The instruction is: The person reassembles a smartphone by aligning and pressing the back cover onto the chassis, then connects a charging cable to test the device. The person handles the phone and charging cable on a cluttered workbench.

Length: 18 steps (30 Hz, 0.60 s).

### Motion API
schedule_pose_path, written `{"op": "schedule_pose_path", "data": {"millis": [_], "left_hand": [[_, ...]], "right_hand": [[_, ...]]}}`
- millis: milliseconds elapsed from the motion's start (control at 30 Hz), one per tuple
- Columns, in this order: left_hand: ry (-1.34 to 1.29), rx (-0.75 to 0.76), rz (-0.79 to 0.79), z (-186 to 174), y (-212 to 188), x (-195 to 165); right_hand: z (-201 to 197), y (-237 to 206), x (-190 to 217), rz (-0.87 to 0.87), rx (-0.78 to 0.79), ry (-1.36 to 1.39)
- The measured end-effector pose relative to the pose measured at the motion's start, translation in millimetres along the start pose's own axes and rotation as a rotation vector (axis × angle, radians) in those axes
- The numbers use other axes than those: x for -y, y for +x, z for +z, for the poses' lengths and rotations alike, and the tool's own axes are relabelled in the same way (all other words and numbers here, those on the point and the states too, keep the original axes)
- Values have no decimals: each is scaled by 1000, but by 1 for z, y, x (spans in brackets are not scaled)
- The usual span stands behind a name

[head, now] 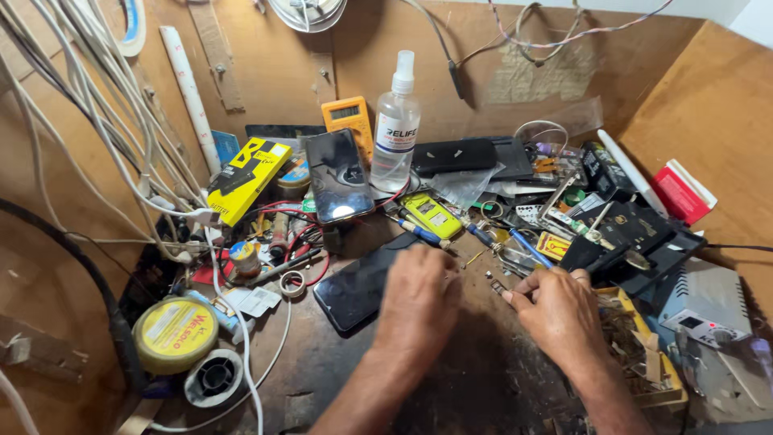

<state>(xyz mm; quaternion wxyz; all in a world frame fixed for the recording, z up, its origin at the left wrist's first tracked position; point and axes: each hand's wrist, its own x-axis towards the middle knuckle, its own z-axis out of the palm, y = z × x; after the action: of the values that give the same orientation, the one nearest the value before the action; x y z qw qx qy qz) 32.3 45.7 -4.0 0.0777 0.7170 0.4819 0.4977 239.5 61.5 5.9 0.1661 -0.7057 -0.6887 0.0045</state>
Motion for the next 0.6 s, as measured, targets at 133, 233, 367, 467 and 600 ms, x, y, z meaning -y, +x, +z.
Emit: {"op": "schedule_pose_path", "data": {"millis": [133,233,367,467,600], "left_hand": [[-72,29,-110,42,-2,-5],[-99,71,-132,60,-6,-3],[-98,98,-133,72,-3,1],[-109,125,-145,76,2,3],[-113,64,-114,74,2,7]], "right_hand": [[2,1,-1,-19,-12,21],[-1,1,-2,125,29,175],[-12,1,-9,344,76,300],[-16,-3,-10,106,-47,195],[-9,-11,-4,-81,-54,163]]}}
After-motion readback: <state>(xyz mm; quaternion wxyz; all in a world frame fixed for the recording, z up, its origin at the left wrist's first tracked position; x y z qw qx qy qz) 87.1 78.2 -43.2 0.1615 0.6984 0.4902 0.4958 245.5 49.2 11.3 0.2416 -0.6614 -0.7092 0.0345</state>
